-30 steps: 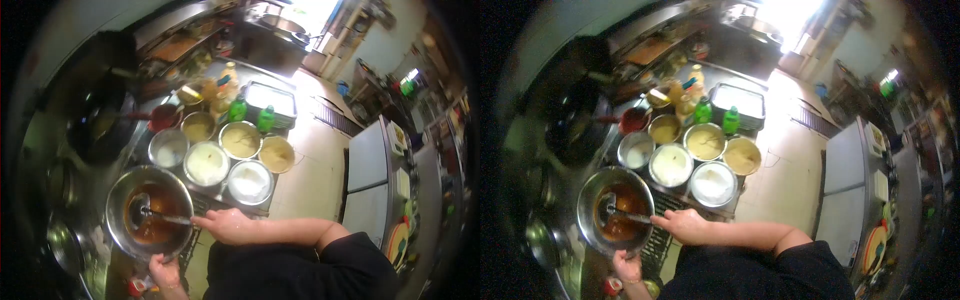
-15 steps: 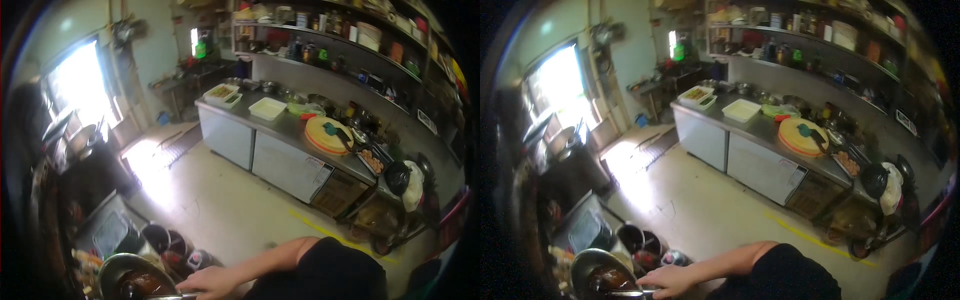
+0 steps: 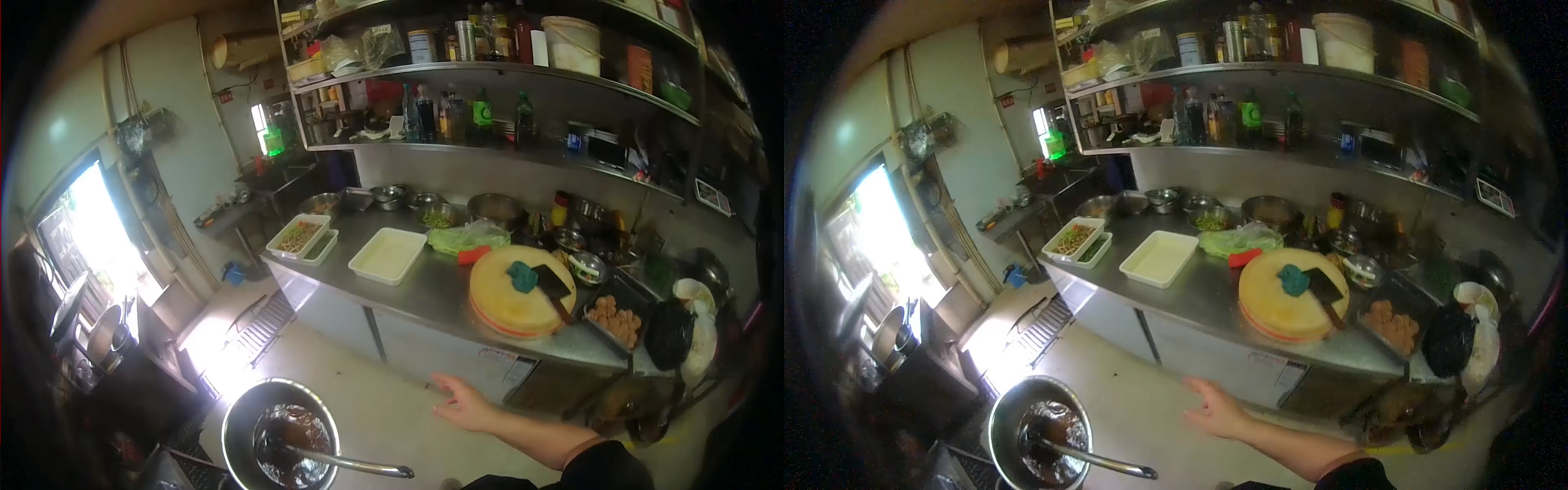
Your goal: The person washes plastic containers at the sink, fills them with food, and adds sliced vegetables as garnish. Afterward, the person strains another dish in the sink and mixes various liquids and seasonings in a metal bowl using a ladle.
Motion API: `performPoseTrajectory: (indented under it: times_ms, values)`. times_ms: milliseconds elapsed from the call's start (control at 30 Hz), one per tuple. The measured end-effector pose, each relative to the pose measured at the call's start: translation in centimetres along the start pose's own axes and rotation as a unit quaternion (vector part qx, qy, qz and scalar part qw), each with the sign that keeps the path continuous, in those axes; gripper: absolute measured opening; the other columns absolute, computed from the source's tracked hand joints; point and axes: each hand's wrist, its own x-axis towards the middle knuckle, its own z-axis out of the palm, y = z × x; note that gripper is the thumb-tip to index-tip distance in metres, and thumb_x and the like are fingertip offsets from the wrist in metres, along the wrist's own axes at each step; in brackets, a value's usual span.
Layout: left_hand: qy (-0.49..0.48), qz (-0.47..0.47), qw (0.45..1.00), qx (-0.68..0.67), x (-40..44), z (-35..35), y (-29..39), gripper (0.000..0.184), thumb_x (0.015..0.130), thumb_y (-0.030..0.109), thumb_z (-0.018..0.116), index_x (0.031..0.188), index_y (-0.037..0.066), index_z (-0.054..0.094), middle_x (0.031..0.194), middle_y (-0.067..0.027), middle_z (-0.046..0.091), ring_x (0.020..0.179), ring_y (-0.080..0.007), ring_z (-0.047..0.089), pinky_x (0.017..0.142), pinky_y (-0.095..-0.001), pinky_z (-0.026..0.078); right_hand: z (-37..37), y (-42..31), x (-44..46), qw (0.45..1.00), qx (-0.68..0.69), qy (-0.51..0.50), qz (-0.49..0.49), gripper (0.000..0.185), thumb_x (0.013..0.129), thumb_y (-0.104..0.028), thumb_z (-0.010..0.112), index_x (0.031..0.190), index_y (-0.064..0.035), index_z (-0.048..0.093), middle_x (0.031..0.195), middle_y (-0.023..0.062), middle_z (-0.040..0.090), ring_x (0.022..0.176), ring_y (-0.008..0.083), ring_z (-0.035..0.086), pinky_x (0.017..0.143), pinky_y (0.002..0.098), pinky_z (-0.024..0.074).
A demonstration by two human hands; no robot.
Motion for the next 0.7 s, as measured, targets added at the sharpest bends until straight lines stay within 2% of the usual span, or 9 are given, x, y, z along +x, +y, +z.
performPoseTrajectory:
  times_ms: [67,167,267,333,400,467,533,600,700]
  values:
    - [0.006,-0.016,0.999,-0.046,2.2,9.2,-1.7,0.045,0.071,-0.004,0.058,0.115,-0.008,0.054,0.114,-0.0204,0.060,0.109,-0.0326,0.057,0.098,-0.0421,0.048,-3.4,1.9,3.2,0.999,-0.016,0.032,0.009,0.072,0.079,-0.026,0.072,0.138,-0.0011,0.038,0.131,0.0214,0.048,0.122,0.0308,0.047,0.094,0.0403,0.0459]
    - [0.002,-0.062,0.996,-0.059,10.5,13.4,-3.0,0.054,0.069,-0.007,0.062,0.122,-0.003,0.052,0.119,-0.0176,0.060,0.113,-0.0314,0.055,0.101,-0.0427,0.047,-6.9,7.8,9.0,0.994,-0.082,0.073,-0.004,0.077,0.078,-0.027,0.073,0.139,0.0005,0.035,0.131,0.0235,0.046,0.124,0.0352,0.044,0.102,0.0441,0.0385]
    - [-0.076,-0.104,0.990,-0.051,17.1,20.9,-4.3,0.060,0.069,-0.006,0.063,0.127,-0.003,0.049,0.125,-0.0154,0.058,0.120,-0.0294,0.052,0.107,-0.0424,0.040,-11.5,6.2,17.6,0.978,-0.176,0.106,-0.043,0.080,0.077,-0.027,0.073,0.140,0.0015,0.033,0.136,0.0252,0.041,0.127,0.0390,0.040,0.109,0.0456,0.0305]
    - [-0.096,-0.134,0.986,-0.030,22.4,25.3,-4.6,0.062,0.068,-0.007,0.063,0.128,-0.003,0.049,0.126,-0.0154,0.057,0.120,-0.0296,0.052,0.107,-0.0421,0.040,-14.3,4.2,26.1,0.974,-0.142,0.168,-0.063,0.083,0.076,-0.026,0.073,0.141,0.0007,0.030,0.138,0.0263,0.038,0.130,0.0399,0.037,0.109,0.0453,0.0307]
    - [-0.105,-0.155,0.982,0.018,28.7,28.2,-4.8,0.065,0.066,-0.005,0.064,0.128,-0.001,0.048,0.128,-0.0147,0.056,0.121,-0.0292,0.051,0.107,-0.0419,0.041,-18.1,3.3,36.3,0.935,-0.222,0.236,-0.142,0.084,0.076,-0.026,0.073,0.142,0.0005,0.028,0.139,0.0267,0.037,0.131,0.0397,0.036,0.109,0.0449,0.0308]
    - [-0.146,-0.168,0.974,0.042,34.5,32.1,-4.9,0.066,0.065,-0.004,0.065,0.128,0.000,0.049,0.128,-0.0139,0.056,0.120,-0.0292,0.051,0.106,-0.0417,0.042,-21.9,0.6,46.8,0.924,-0.178,0.306,-0.146,0.084,0.076,-0.027,0.073,0.142,-0.0001,0.029,0.139,0.0269,0.037,0.130,0.0395,0.037,0.108,0.0455,0.0313]
    - [-0.137,-0.187,0.971,0.062,38.4,36.4,-4.8,0.067,0.063,-0.002,0.066,0.128,0.002,0.050,0.127,-0.0124,0.057,0.119,-0.0294,0.052,0.104,-0.0410,0.044,-25.7,-1.9,56.7,0.894,-0.172,0.391,-0.133,0.085,0.075,-0.027,0.074,0.142,0.0013,0.028,0.139,0.0269,0.037,0.130,0.0389,0.037,0.108,0.0455,0.0321]
    - [-0.125,-0.206,0.966,0.090,43.6,38.5,-4.7,0.066,0.064,-0.001,0.067,0.127,0.002,0.051,0.126,-0.0122,0.057,0.118,-0.0296,0.052,0.102,-0.0407,0.045,-29.7,-2.4,65.8,0.832,-0.181,0.507,-0.131,0.087,0.074,-0.028,0.075,0.141,0.0035,0.029,0.137,0.0274,0.040,0.127,0.0393,0.040,0.106,0.0451,0.0342]
    - [-0.155,-0.230,0.954,0.112,49.9,42.6,-4.3,0.062,0.064,0.001,0.067,0.124,0.001,0.053,0.125,-0.0121,0.058,0.116,-0.0295,0.053,0.099,-0.0409,0.047,-33.3,-3.2,73.4,0.772,-0.165,0.608,-0.079,0.088,0.072,-0.029,0.077,0.139,0.0047,0.030,0.134,0.0274,0.043,0.124,0.0412,0.043,0.104,0.0452,0.0361]
